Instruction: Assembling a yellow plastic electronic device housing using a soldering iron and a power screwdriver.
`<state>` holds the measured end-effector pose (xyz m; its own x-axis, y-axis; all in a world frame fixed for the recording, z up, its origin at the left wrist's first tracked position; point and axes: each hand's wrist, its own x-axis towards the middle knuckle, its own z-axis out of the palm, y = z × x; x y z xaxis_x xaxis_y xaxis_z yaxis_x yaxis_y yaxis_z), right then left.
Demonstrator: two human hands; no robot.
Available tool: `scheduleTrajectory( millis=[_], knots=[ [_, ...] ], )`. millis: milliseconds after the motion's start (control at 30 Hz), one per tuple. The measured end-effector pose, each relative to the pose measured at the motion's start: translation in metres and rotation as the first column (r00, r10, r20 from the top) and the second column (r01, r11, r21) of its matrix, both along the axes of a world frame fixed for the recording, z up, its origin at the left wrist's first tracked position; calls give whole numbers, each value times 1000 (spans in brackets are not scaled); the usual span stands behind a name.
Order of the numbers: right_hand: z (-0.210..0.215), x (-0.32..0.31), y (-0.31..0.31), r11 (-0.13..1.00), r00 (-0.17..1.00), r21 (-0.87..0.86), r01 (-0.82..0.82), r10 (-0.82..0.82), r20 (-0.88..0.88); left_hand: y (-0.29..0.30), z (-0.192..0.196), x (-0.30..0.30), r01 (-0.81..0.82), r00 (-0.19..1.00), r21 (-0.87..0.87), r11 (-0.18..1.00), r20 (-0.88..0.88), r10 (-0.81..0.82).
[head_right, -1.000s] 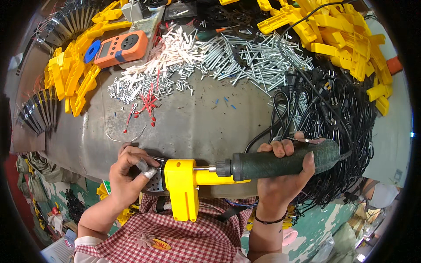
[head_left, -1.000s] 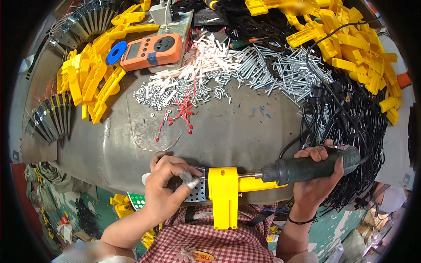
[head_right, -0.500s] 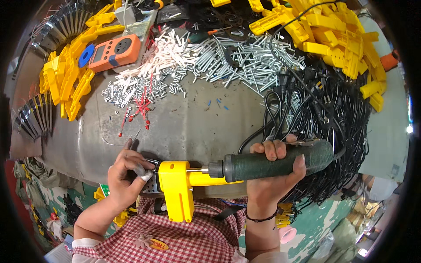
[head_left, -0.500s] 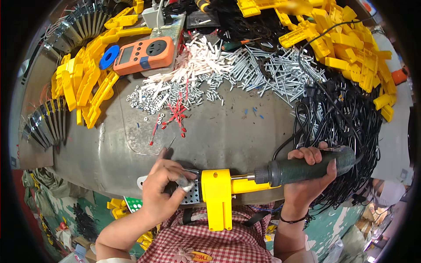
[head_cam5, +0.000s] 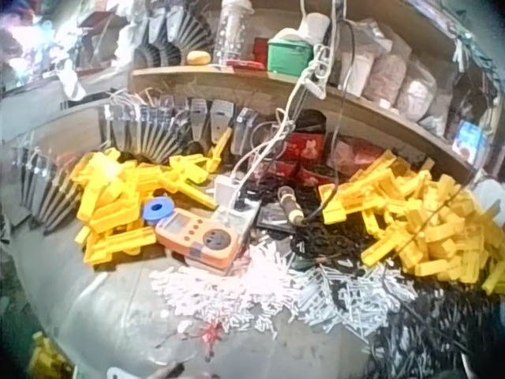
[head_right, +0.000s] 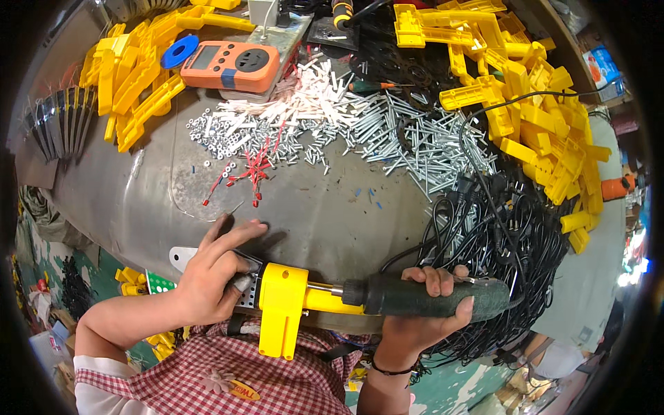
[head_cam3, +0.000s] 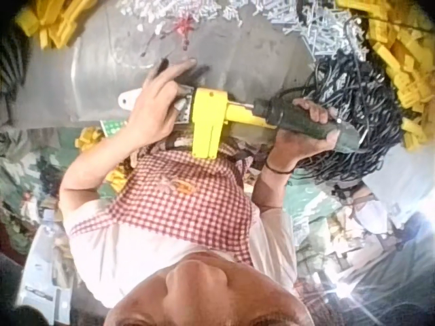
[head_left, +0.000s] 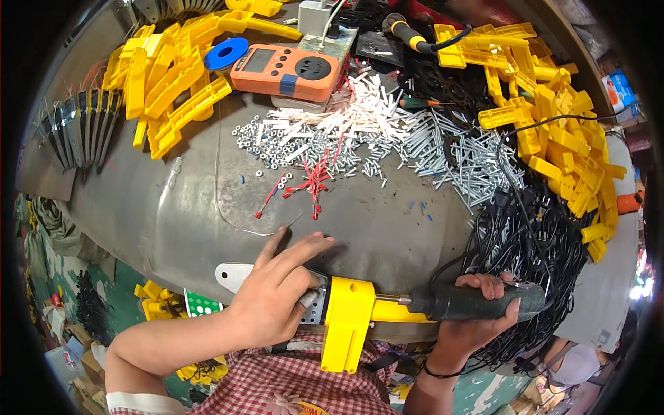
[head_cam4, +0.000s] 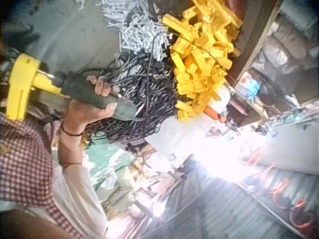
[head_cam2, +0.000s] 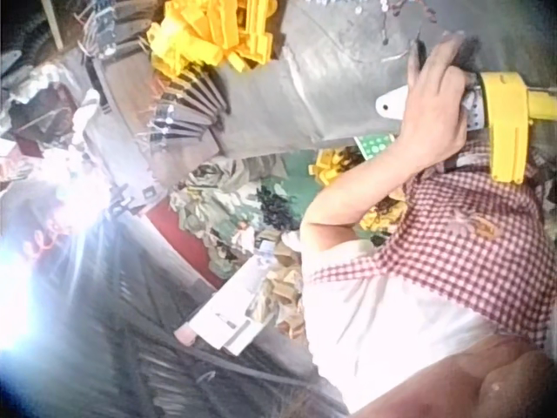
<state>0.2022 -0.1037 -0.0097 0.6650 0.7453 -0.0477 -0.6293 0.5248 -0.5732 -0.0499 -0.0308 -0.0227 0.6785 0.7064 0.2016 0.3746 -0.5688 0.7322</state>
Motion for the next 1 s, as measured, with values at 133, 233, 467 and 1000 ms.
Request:
scheduleTrajectory(
  millis=[133, 233, 467, 1000],
  knots=[
    [1, 0, 1, 1000, 1000, -13, 12, -12, -2, -1, 1, 3, -15, 1000, -5, 1000, 7, 15],
    [1, 1, 2, 1000, 1000, -20, 17, -17, 13, -1, 0, 4, -14, 1000, 14, 1000, -3, 14],
    [2, -1, 4, 1000, 1000, -23, 16, -15, 9, -1, -2, 5, 2, 1000, 13, 1000, 30, -3],
    [14, 15, -22, 992, 992, -24, -123, 122, -30, 19, 12, 5, 213, 976, -3, 977, -41, -213]
  ],
)
